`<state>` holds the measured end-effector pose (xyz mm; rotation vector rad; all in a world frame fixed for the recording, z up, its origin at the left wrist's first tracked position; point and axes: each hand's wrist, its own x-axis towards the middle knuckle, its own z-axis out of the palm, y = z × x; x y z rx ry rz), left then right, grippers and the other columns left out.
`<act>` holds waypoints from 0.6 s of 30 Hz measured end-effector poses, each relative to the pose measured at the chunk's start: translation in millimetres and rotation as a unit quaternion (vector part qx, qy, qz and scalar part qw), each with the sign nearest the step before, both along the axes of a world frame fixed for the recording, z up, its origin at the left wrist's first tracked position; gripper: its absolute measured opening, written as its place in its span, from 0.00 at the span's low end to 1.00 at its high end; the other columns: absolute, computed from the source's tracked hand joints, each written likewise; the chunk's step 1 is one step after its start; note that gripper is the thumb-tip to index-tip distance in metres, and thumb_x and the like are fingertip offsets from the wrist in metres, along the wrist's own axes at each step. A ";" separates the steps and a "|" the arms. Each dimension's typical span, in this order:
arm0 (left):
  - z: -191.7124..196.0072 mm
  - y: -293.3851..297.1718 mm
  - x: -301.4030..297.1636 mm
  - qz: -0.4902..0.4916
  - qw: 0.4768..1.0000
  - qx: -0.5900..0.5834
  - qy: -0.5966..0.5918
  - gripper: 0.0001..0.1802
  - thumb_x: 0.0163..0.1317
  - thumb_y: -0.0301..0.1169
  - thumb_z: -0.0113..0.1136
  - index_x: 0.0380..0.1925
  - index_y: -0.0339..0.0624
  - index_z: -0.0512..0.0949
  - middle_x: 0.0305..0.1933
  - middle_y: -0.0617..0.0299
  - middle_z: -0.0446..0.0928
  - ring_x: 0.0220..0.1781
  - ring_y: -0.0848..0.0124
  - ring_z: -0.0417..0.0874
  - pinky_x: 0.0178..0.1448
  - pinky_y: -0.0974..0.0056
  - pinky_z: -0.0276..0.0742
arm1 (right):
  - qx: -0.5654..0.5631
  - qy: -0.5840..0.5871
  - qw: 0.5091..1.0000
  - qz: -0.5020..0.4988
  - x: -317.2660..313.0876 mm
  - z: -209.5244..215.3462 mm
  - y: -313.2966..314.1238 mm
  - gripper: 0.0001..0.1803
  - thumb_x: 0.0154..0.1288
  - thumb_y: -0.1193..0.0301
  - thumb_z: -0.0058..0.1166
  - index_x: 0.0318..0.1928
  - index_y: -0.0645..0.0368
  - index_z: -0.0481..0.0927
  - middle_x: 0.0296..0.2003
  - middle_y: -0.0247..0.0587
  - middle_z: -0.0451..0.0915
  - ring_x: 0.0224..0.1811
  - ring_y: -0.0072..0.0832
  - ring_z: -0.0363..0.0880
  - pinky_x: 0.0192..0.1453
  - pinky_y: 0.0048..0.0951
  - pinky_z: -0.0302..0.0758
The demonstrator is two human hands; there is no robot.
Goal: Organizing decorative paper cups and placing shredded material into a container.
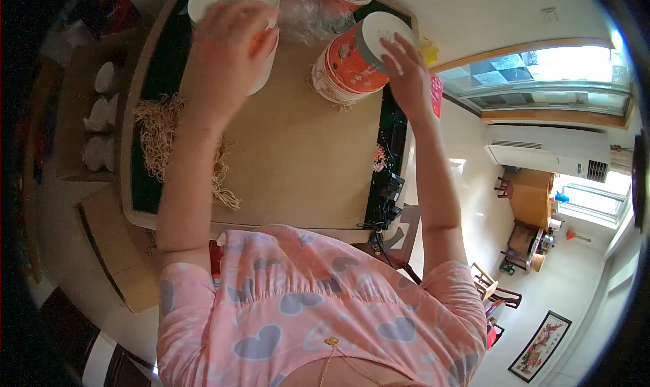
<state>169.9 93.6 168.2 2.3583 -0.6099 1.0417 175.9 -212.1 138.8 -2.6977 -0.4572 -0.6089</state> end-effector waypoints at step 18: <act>46.1 60.8 39.7 -0.098 0.974 0.132 0.156 0.09 0.53 0.25 0.59 0.34 0.39 0.71 0.35 0.56 0.74 0.41 0.57 0.76 0.46 0.59 0.71 | -0.007 0.019 1.000 0.000 -14.3 -15.7 37.3 0.20 0.55 0.73 0.55 0.51 0.53 0.76 0.54 0.48 0.71 0.56 0.45 0.70 0.59 0.42 0.67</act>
